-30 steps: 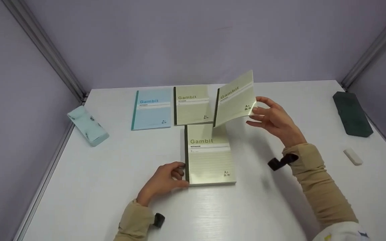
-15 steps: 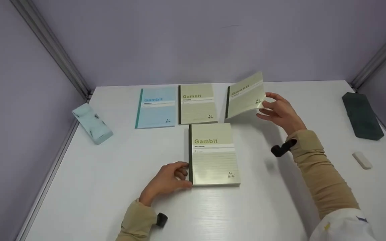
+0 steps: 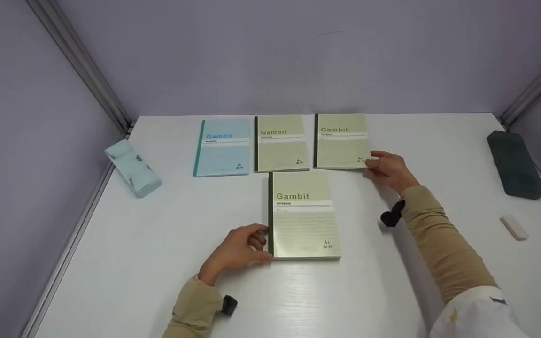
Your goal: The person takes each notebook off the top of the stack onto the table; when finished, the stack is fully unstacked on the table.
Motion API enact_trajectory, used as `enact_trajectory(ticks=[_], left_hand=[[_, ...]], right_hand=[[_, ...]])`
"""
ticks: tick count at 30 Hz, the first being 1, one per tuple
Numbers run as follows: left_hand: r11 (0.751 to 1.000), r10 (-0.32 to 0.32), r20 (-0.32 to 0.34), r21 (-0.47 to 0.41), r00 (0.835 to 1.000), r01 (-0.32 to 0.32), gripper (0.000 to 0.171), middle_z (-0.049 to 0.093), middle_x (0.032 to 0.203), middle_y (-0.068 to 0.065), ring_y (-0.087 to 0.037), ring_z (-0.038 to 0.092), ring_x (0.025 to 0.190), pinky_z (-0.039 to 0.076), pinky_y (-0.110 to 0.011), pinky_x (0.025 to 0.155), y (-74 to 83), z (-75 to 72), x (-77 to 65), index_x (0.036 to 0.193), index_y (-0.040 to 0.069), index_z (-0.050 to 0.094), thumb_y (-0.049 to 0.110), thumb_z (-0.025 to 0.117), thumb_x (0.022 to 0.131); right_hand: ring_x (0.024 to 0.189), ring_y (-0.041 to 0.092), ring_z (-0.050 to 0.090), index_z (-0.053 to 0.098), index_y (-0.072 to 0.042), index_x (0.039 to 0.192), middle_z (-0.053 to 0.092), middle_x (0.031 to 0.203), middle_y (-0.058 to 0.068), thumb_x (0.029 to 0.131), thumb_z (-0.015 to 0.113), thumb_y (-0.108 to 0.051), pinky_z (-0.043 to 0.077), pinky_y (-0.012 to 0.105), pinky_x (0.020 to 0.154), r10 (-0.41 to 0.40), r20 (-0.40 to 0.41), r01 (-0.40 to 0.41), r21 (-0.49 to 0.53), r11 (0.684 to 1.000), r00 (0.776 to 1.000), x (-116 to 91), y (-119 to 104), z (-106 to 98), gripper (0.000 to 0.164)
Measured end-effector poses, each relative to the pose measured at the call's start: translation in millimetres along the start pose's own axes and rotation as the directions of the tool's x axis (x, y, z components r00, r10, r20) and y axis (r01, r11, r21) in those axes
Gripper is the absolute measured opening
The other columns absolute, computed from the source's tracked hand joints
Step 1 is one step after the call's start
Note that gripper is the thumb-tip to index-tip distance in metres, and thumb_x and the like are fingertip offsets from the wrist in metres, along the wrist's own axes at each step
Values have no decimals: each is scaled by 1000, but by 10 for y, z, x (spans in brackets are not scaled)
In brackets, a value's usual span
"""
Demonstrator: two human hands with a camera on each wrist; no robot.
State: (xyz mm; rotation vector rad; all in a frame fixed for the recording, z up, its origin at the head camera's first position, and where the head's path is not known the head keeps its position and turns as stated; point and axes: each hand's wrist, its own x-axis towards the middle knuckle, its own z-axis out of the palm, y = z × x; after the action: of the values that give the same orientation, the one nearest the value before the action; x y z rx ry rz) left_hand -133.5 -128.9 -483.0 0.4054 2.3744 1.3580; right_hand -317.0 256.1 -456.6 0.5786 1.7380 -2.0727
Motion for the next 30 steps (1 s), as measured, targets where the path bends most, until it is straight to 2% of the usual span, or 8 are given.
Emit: enact_trajectory(ticks=[3,7,9,12,17,21,25,30], left_hand=[[1000,-6,1,-3,1000,6,64,61,101,-6,-18,60,91,48,-38,85,17,-1,2,130,-4,52,18,81,78],[1000,-4,3,-1,1000,4,63,61,102,-6,-18,60,90,48,-38,84,29,-2,4,130,-4,52,19,81,78],[1000,0,3,-2,1000,0,64,61,102,-7,-18,60,90,48,-38,84,29,0,5,130,-4,52,19,81,78],[1000,9,0,-7,1000,-9,64,61,103,-8,-19,60,91,48,-38,84,21,2,6,130,-5,51,19,81,78],[1000,19,4,-25,1000,-19,66,61,102,-10,-21,60,92,47,-38,84,19,-8,1,132,-6,49,17,80,79],[1000,3,7,-13,1000,-3,70,59,106,-11,-24,59,96,48,-40,84,53,-5,-22,136,-6,45,17,80,79],[1000,-10,13,-11,1000,10,75,55,118,-15,-25,59,100,48,-40,85,77,3,-44,139,-5,42,18,80,79],[1000,11,-1,4,1000,-11,74,54,124,-17,-30,55,108,45,-44,92,97,-19,-55,139,-5,43,21,80,80]], right_hand=[[73,10,60,35,-1,147,60,96,3,91,60,-2,52,23,68,-68,-67,53,-204,977,995,12,13,5,61],[69,7,60,50,5,135,61,100,7,87,66,-8,53,23,68,-203,-147,106,-492,864,968,19,15,23,52],[70,6,59,54,5,130,59,109,12,87,66,-11,53,23,68,-240,-169,105,-566,818,956,25,14,21,48],[72,6,59,55,6,129,55,120,17,87,66,-12,53,22,70,-262,-167,107,-615,781,951,38,9,1,47],[85,15,60,47,6,135,51,126,18,92,62,-20,53,27,77,-214,-104,109,-604,789,971,-11,-44,-47,53],[108,31,56,37,5,142,45,135,23,96,58,-32,52,32,85,-176,45,168,-595,786,983,-241,-73,-60,63],[117,38,52,35,4,144,42,138,25,96,58,-36,52,34,86,-159,214,250,-515,820,964,-612,39,-59,66],[107,32,59,36,6,141,45,130,26,96,60,-33,53,37,85,-151,339,291,-411,864,928,-1084,398,-39,65]])
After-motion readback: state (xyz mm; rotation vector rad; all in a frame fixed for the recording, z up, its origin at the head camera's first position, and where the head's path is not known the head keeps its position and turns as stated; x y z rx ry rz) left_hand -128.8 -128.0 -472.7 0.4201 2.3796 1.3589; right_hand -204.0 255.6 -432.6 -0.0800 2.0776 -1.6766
